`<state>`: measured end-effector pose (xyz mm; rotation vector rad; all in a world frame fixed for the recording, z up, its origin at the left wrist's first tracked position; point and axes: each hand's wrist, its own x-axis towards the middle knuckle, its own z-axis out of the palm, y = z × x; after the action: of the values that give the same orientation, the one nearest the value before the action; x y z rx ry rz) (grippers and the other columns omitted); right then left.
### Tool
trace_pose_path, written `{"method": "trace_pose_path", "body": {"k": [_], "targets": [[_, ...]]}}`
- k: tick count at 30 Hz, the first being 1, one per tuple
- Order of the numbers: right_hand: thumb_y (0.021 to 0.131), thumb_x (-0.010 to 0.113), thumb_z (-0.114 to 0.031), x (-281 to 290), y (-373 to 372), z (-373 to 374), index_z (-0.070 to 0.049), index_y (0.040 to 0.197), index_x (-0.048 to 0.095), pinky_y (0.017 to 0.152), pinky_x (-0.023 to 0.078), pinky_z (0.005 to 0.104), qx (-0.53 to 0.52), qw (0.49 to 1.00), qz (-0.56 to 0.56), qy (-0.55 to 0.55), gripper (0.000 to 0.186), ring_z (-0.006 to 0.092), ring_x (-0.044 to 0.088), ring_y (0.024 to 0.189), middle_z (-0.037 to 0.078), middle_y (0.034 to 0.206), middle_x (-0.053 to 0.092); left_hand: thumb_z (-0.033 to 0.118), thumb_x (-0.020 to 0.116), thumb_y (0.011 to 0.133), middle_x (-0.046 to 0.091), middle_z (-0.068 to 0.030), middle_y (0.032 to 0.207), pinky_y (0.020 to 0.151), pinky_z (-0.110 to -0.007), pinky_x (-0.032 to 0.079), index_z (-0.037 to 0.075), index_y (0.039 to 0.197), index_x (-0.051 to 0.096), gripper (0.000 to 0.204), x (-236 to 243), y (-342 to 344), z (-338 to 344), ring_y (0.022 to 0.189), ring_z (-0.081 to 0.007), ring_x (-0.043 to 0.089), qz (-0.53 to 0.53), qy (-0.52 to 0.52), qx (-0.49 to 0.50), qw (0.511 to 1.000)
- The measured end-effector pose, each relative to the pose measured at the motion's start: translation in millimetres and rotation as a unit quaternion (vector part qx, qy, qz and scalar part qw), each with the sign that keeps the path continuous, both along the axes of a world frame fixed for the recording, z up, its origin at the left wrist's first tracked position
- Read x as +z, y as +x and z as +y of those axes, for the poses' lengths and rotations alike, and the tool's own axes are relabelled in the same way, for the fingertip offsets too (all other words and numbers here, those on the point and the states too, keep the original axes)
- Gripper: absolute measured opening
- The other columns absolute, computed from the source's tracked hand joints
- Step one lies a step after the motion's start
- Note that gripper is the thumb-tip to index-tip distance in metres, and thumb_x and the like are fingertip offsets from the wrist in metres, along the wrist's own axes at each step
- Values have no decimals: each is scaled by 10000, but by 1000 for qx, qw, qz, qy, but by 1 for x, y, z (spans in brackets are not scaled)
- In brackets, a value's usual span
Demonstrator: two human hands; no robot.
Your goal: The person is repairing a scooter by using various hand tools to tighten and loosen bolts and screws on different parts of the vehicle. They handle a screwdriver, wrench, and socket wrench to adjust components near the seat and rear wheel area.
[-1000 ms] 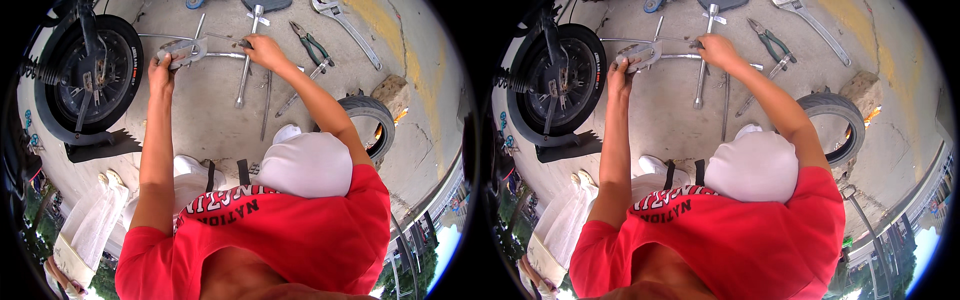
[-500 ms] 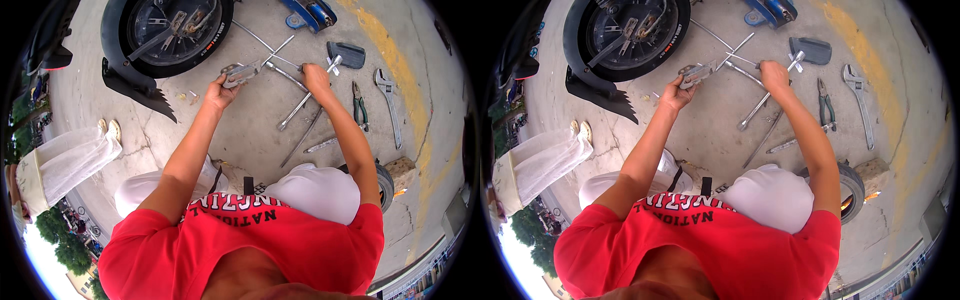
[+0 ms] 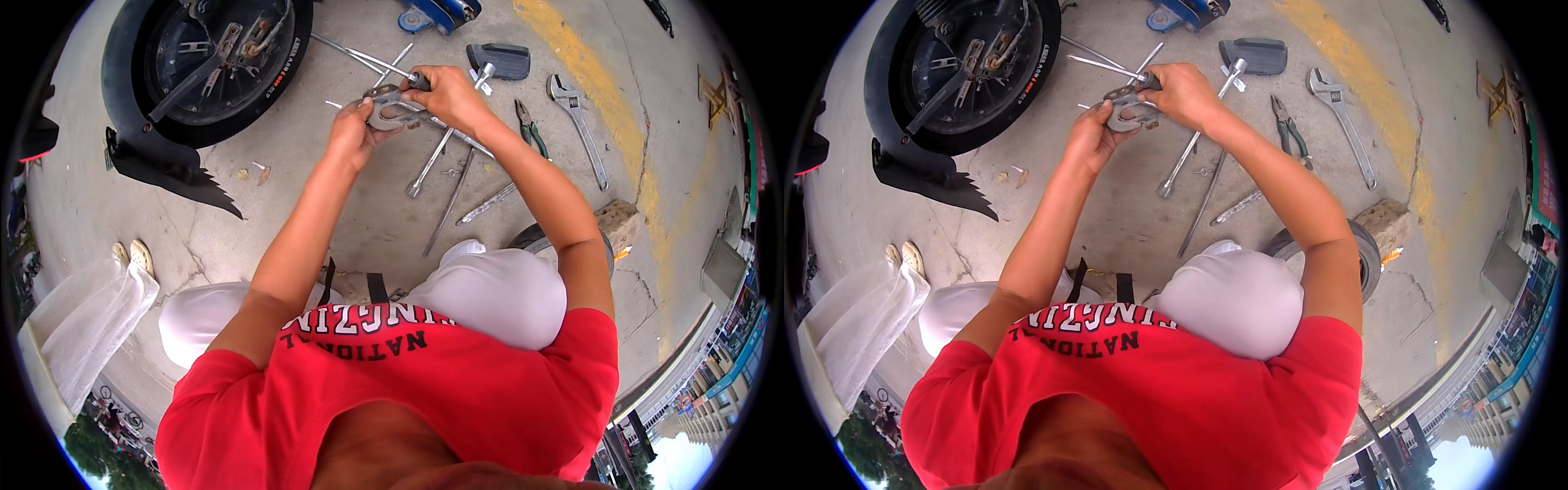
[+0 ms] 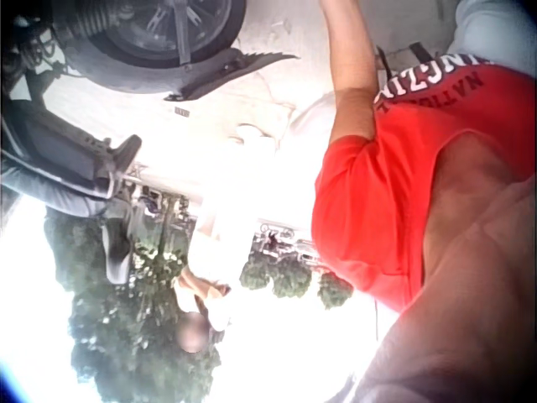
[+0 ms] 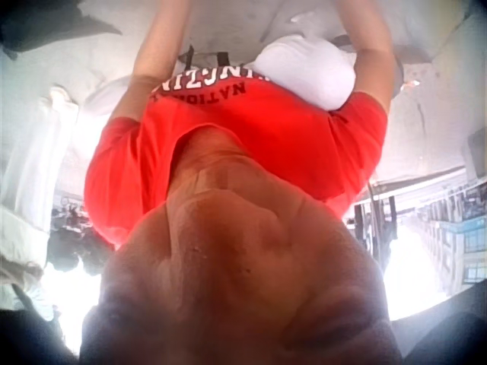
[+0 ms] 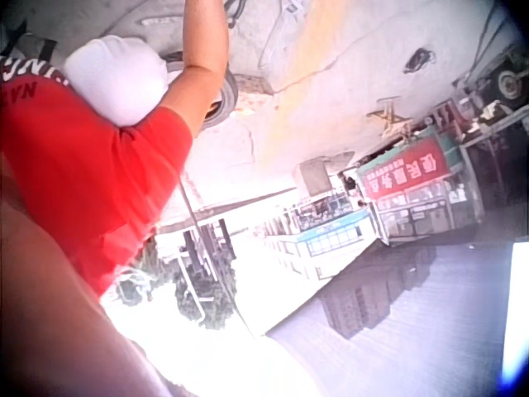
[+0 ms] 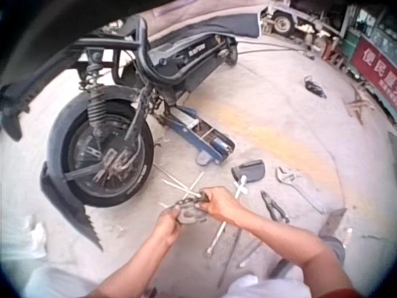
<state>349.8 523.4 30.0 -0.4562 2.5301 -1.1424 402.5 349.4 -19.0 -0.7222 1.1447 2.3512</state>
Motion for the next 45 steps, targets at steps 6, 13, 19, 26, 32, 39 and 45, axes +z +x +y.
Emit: {"method": "trace_pose_path", "body": {"k": [6, 13, 19, 26, 32, 39, 45], "targets": [[751, 669, -163, -23, 14, -6, -48, 870, 654, 634, 472, 423, 12, 982, 161, 99, 166, 339, 615, 730, 144, 773, 633, 123, 313, 990, 531, -208, 1148, 807, -464, 570, -63, 1197, 396, 291, 3, 8, 20, 994, -304, 608, 25, -12, -28, 999], [673, 646, -93, -33, 25, -2, -59, 790, 625, 629, 476, 430, 103, 935, 318, 119, 124, 312, 624, 727, 106, 809, 618, 99, 322, 983, 529, -194, 1132, 809, -488, 564, -52, 1170, 411, 256, -6, 17, 26, 1001, -302, 592, 16, -16, -16, 1000], [715, 729, -228, -38, 14, 7, -51, 925, 624, 656, 468, 413, 35, 975, 168, 140, 294, 297, 605, 800, 118, 847, 601, 100, 319, 983, 517, -165, 1162, 852, -484, 539, -42, 1195, 428, 277, -20, 21, 24, 1031, -288, 569, -52, 14, -28, 998], [910, 577, -245, 56, 4, 18, -28, 1252, 450, 531, 448, 264, -237, 799, -281, -476, 425, 132, 544, 629, 51, 737, 534, 132, 284, 996, 483, -189, 1264, 890, -474, 518, -21, 1264, 438, 344, -39, 7, 4, 1148, -318, 515, -67, 61, 63, 994], [908, 570, -227, 27, 80, 16, -55, 1311, 426, 504, 442, 283, -102, 950, -243, -170, 461, 150, 536, 624, 85, 855, 544, 144, 262, 1002, 484, -196, 1266, 937, -496, 482, -13, 1276, 424, 355, -15, -4, -5, 1146, -324, 516, -2, 0, 121, 993], [838, 603, -132, 20, 99, -2, -61, 1198, 566, 695, 463, 355, -62, 993, 63, -76, 368, 298, 574, 776, 163, 894, 562, 125, 283, 995, 489, -174, 1274, 971, -518, 449, -20, 1271, 415, 338, 3, -10, -17, 1157, -321, 513, 29, 27, 174, 984], [820, 611, -120, 22, 102, -5, -49, 1175, 585, 712, 468, 379, -80, 991, 78, -71, 364, 335, 586, 801, 181, 897, 560, 128, 282, 998, 479, -188, 1265, 949, -525, 467, -27, 1265, 410, 335, 5, -9, -22, 1140, -332, 519, 48, 40, 204, 977]]}}
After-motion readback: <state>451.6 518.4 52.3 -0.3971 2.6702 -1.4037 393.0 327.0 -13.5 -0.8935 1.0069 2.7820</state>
